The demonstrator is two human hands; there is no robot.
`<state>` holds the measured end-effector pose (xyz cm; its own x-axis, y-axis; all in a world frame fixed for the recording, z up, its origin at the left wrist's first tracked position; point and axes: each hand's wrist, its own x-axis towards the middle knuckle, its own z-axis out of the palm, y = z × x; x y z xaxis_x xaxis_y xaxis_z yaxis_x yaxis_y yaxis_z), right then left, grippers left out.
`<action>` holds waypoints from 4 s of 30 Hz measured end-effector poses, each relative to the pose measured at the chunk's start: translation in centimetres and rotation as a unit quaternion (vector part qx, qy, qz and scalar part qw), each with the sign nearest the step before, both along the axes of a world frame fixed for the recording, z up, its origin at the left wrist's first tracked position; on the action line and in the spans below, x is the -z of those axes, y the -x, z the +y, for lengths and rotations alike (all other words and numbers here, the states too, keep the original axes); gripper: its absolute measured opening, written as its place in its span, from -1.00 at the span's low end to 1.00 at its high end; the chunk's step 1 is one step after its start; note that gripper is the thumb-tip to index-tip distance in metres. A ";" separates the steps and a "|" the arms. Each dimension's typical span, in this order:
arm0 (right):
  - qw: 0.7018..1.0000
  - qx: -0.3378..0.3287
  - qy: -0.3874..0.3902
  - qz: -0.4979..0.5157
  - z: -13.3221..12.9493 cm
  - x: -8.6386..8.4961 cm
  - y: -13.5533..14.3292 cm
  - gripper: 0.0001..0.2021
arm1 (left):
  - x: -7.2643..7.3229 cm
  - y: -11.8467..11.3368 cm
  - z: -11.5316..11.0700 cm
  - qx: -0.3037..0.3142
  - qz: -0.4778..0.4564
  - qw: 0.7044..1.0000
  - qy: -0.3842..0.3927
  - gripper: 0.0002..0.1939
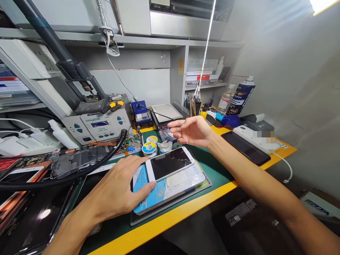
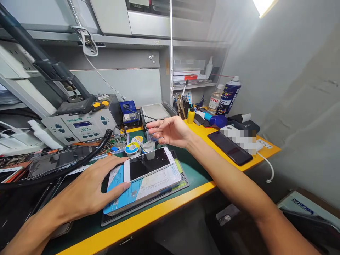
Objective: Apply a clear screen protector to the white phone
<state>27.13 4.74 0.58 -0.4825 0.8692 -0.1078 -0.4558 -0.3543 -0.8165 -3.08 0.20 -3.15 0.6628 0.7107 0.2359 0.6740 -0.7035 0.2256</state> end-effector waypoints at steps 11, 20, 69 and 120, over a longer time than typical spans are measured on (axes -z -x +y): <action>0.999 0.029 -0.012 -0.036 -0.7 0.1 0.5 -0.75 | -0.2 -0.2 0.0 0.000 0.018 1.000 0.005 -0.34; 0.997 0.013 -0.050 -0.053 -0.9 0.2 0.9 -0.84 | -0.3 -0.3 -0.1 -0.001 0.018 1.000 0.008 -0.33; 0.896 0.101 -0.304 -0.307 -1.8 1.1 1.9 -0.72 | -2.9 -7.6 3.0 0.030 -0.267 0.948 -0.173 -0.90; 0.791 0.111 -0.444 -0.406 -2.2 1.0 2.0 -0.74 | -2.5 -7.6 2.5 -0.092 -0.270 0.956 -0.068 -0.91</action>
<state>25.12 2.53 -0.40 -0.3921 0.8303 0.3961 0.3767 0.5377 -0.7543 4.48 2.67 -0.60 0.2853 0.7419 0.6068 0.5998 -0.6320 0.4908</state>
